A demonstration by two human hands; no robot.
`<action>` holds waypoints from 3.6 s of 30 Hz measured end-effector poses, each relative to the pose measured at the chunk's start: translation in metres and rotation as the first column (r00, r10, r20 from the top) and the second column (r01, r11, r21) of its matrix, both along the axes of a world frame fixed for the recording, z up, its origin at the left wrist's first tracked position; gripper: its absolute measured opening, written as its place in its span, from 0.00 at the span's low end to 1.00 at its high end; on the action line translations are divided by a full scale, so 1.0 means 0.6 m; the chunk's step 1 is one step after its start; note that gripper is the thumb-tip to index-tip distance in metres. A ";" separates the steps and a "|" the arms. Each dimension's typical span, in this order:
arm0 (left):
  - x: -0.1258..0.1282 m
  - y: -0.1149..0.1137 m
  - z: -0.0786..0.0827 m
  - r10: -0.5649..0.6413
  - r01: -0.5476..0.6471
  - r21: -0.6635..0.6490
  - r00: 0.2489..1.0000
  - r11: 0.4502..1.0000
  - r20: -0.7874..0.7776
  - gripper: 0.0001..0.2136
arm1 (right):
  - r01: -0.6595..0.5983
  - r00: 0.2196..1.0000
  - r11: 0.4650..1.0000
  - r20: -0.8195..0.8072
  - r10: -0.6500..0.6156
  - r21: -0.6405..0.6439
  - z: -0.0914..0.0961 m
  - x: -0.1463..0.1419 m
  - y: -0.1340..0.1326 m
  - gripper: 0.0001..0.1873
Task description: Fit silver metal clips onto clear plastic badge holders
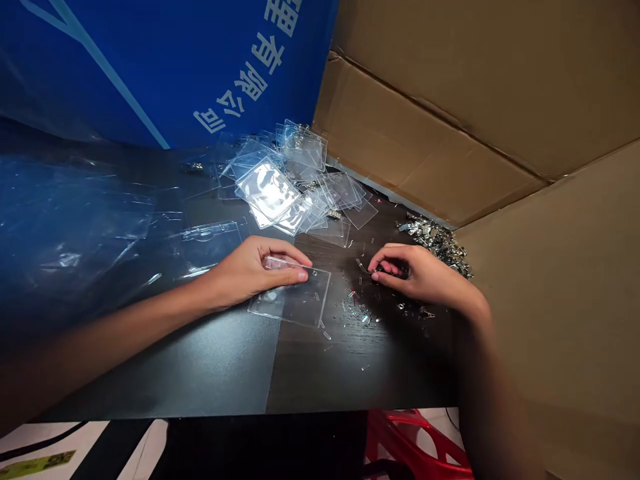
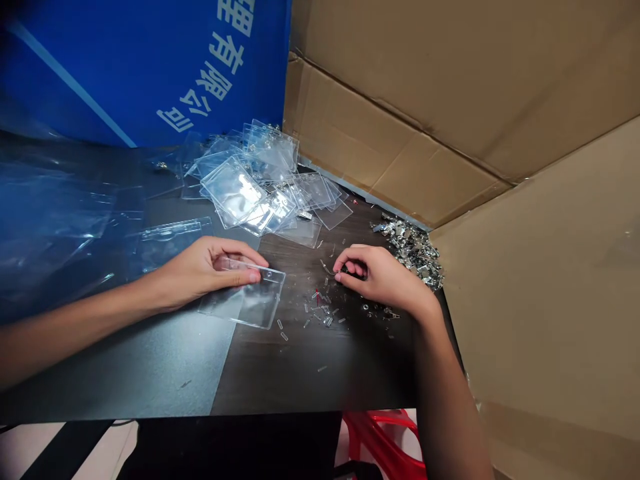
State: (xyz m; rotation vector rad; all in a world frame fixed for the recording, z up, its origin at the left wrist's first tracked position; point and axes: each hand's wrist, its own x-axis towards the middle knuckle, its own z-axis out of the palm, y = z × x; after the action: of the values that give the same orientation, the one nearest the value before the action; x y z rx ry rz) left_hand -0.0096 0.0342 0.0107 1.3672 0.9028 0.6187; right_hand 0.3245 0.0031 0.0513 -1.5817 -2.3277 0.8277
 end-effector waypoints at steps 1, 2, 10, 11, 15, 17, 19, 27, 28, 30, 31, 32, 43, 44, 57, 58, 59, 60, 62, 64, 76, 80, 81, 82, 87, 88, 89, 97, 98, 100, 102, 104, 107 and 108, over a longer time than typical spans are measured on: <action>0.000 -0.001 -0.002 0.020 -0.020 -0.035 1.000 0.999 0.018 0.16 | 0.007 0.999 1.000 -0.037 -0.007 0.005 0.001 -0.003 -0.001 0.07; 0.000 -0.003 -0.003 0.032 -0.028 -0.076 0.998 0.997 0.045 0.17 | 0.020 0.997 1.000 -0.076 -0.018 0.018 0.002 -0.008 -0.003 0.07; 0.009 -0.014 -0.006 0.111 -0.048 -0.241 0.961 0.969 0.255 0.15 | 0.117 0.876 0.991 -0.464 -0.132 -0.061 0.008 -0.075 -0.033 0.04; 0.010 -0.017 -0.006 0.113 -0.045 -0.246 0.956 0.968 0.270 0.13 | 0.121 0.843 0.988 -0.515 -0.152 -0.094 0.005 -0.086 -0.037 0.03; 0.016 -0.029 -0.008 0.107 -0.038 -0.236 0.952 0.971 0.288 0.10 | 0.096 0.659 0.955 -0.701 -0.272 -0.280 -0.018 -0.126 -0.053 0.05; 0.020 -0.035 -0.010 0.102 -0.047 -0.201 0.956 0.978 0.275 0.09 | 0.063 0.576 0.920 -0.739 -0.350 -0.387 -0.029 -0.141 -0.060 0.08; 0.024 -0.039 -0.013 0.079 -0.039 -0.156 0.962 0.987 0.260 0.09 | 0.044 0.560 0.903 -0.738 -0.377 -0.427 -0.034 -0.151 -0.065 0.08; 0.025 -0.052 -0.006 0.080 0.004 -0.196 0.904 0.981 0.421 0.12 | 0.168 0.660 0.974 -0.717 -0.225 -0.151 -0.048 -0.166 -0.067 0.16; 0.024 -0.053 -0.006 0.062 0.037 -0.197 0.878 0.980 0.474 0.15 | 0.197 0.631 0.970 -0.739 -0.236 -0.141 -0.052 -0.167 -0.067 0.16; 0.023 -0.057 -0.007 0.007 0.094 -0.163 0.846 0.982 0.534 0.21 | 0.211 0.576 0.964 -0.777 -0.254 -0.159 -0.060 -0.171 -0.068 0.15; 0.023 -0.060 -0.009 -0.018 0.107 -0.136 0.845 0.985 0.535 0.22 | 0.195 0.559 0.965 -0.788 -0.257 -0.176 -0.063 -0.173 -0.070 0.15; 0.024 -0.062 -0.012 -0.035 0.109 -0.111 0.852 0.988 0.523 0.22 | 0.174 0.551 0.967 -0.796 -0.252 -0.185 -0.064 -0.175 -0.071 0.14; 0.035 -0.068 -0.018 0.025 0.002 -0.055 0.868 0.999 0.496 0.16 | 0.221 0.728 0.975 -0.658 -0.192 -0.040 -0.072 -0.181 -0.077 0.06; 0.035 -0.067 -0.019 0.024 0.002 -0.051 0.863 0.999 0.505 0.16 | 0.215 0.745 0.976 -0.641 -0.186 -0.034 -0.071 -0.181 -0.078 0.06; 0.031 -0.066 -0.007 0.073 0.047 -0.210 0.847 0.977 0.527 0.17 | 0.142 0.755 0.978 -0.622 -0.206 -0.152 -0.061 -0.178 -0.083 0.12; 0.030 -0.066 -0.004 0.065 0.069 -0.225 0.840 0.972 0.539 0.18 | 0.133 0.754 0.978 -0.624 -0.206 -0.162 -0.059 -0.179 -0.083 0.12; 0.028 -0.066 -0.002 0.057 0.089 -0.238 0.836 0.967 0.546 0.19 | 0.130 0.760 0.979 -0.618 -0.201 -0.158 -0.057 -0.180 -0.083 0.11; 0.027 -0.066 0.001 0.053 0.101 -0.247 0.835 0.964 0.548 0.20 | 0.132 0.775 0.981 -0.602 -0.191 -0.141 -0.055 -0.180 -0.084 0.11; 0.025 -0.066 0.006 0.053 0.099 -0.250 0.841 0.963 0.538 0.20 | 0.140 0.813 0.987 -0.560 -0.160 -0.079 -0.052 -0.179 -0.086 0.08; 0.023 -0.066 0.010 0.057 0.084 -0.244 0.852 0.966 0.521 0.19 | 0.135 0.844 0.991 -0.523 -0.121 -0.011 -0.049 -0.177 -0.088 0.05; 0.023 -0.069 0.006 0.017 0.035 -0.134 0.929 0.990 0.371 0.21 | -0.007 0.932 0.942 -0.340 0.127 0.335 -0.052 -0.172 -0.086 0.11; 0.024 -0.074 0.000 -0.056 0.049 0.030 0.940 0.998 0.337 0.23 | -0.005 0.953 0.936 -0.281 0.111 0.353 -0.058 -0.172 -0.087 0.11; 0.023 -0.075 -0.002 -0.071 0.054 0.063 0.943 0.997 0.325 0.24 | 0.001 0.956 0.935 -0.273 0.103 0.355 -0.059 -0.171 -0.088 0.11; 0.022 -0.077 -0.004 -0.083 0.059 0.088 0.947 0.994 0.312 0.24 | 0.009 0.958 0.933 -0.269 0.094 0.359 -0.059 -0.171 -0.089 0.12; 0.022 -0.082 -0.010 -0.088 0.053 0.133 0.958 0.990 0.272 0.23 | 0.074 0.960 0.913 -0.277 0.044 0.401 -0.058 -0.173 -0.096 0.12; 0.023 -0.082 -0.010 -0.089 0.053 0.139 0.959 0.989 0.269 0.22 | 0.088 0.960 0.909 -0.280 0.033 0.407 -0.058 -0.174 -0.096 0.12; 0.023 -0.081 -0.009 -0.091 0.054 0.142 0.960 0.988 0.266 0.22 | 0.098 0.960 0.906 -0.279 0.023 0.411 -0.057 -0.174 -0.096 0.13; 0.031 -0.080 0.002 -0.018 -0.020 0.164 0.974 0.986 0.228 0.22 | 0.058 0.982 0.928 -0.187 0.013 0.369 -0.064 -0.172 -0.093 0.15; 0.032 -0.082 0.002 0.004 -0.042 0.176 0.977 0.983 0.213 0.21 | 0.052 0.985 0.931 -0.171 0.011 0.360 -0.065 -0.172 -0.093 0.15; 0.036 -0.086 0.001 0.051 -0.089 0.204 0.981 0.975 0.188 0.20 | 0.047 0.988 0.935 -0.151 0.006 0.350 -0.067 -0.172 -0.092 0.14; 0.039 -0.090 -0.001 0.081 -0.123 0.228 0.979 0.966 0.185 0.17 | 0.057 0.989 0.934 -0.148 -0.005 0.351 -0.068 -0.172 -0.092 0.14; 0.041 -0.093 -0.004 0.094 -0.140 0.253 0.978 0.957 0.185 0.13 | 0.077 0.988 0.931 -0.152 -0.023 0.357 -0.069 -0.173 -0.092 0.13; 0.040 -0.094 -0.010 0.093 -0.139 0.296 0.982 0.945 0.164 0.08 | 0.119 0.986 0.922 -0.154 -0.066 0.368 -0.070 -0.175 -0.091 0.13; 0.039 -0.094 -0.011 0.091 -0.136 0.310 0.984 0.941 0.154 0.07 | 0.141 0.984 0.918 -0.153 -0.090 0.371 -0.071 -0.175 -0.091 0.12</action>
State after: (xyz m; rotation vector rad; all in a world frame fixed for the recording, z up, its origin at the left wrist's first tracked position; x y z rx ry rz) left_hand 0.0140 -0.0220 0.0038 1.5457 0.7966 0.9705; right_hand 0.2197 -0.0513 0.0089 -1.4297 -2.1154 0.4059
